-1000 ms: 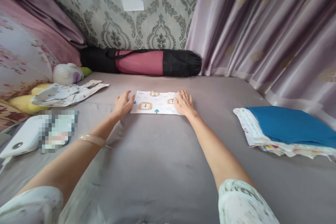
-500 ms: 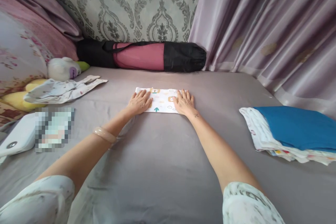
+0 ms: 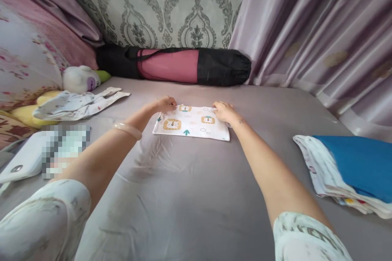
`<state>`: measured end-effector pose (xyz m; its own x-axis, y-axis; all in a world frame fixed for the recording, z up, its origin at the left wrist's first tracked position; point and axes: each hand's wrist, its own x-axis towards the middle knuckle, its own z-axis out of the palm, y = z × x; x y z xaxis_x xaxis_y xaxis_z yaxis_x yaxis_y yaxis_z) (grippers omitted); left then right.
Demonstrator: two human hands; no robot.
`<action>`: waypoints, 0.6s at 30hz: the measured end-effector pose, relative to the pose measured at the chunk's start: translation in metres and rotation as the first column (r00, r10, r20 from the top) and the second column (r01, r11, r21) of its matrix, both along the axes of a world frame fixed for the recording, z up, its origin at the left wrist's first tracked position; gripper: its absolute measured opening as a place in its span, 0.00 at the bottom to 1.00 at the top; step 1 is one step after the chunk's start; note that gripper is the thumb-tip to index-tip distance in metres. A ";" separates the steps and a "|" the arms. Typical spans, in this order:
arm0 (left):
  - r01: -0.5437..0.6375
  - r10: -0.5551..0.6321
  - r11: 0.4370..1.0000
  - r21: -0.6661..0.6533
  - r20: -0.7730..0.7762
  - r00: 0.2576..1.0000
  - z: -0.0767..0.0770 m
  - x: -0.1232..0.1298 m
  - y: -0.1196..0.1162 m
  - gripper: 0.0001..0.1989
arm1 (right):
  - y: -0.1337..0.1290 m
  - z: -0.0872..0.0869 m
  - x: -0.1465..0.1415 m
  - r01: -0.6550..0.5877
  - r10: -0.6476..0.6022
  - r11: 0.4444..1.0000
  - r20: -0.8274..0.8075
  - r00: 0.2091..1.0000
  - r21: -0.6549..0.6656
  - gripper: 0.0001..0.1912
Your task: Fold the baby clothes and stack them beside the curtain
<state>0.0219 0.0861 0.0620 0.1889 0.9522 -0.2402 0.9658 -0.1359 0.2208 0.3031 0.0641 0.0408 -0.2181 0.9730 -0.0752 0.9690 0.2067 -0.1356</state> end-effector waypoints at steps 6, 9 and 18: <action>0.042 -0.036 0.994 -0.102 0.064 0.997 0.006 -0.007 0.013 0.20 | 0.019 0.013 0.001 -0.014 0.024 0.983 0.051 0.998 -0.184 0.19; 0.062 -0.057 0.991 -0.117 0.043 0.997 0.005 -0.008 0.013 0.21 | 0.017 0.022 -0.001 -0.012 0.028 0.974 0.066 0.997 -0.225 0.18; 0.131 -0.131 0.991 0.015 0.194 0.972 0.031 -0.028 -0.005 0.19 | -0.010 0.057 0.013 -0.083 0.067 0.991 -0.143 0.987 -0.103 0.13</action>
<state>-0.0060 0.0815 0.0925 0.3551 0.9164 -0.1846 0.8781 -0.2592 0.4022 0.3164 0.0541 0.0979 -0.3058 0.9413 -0.1430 0.9214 0.2548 -0.2934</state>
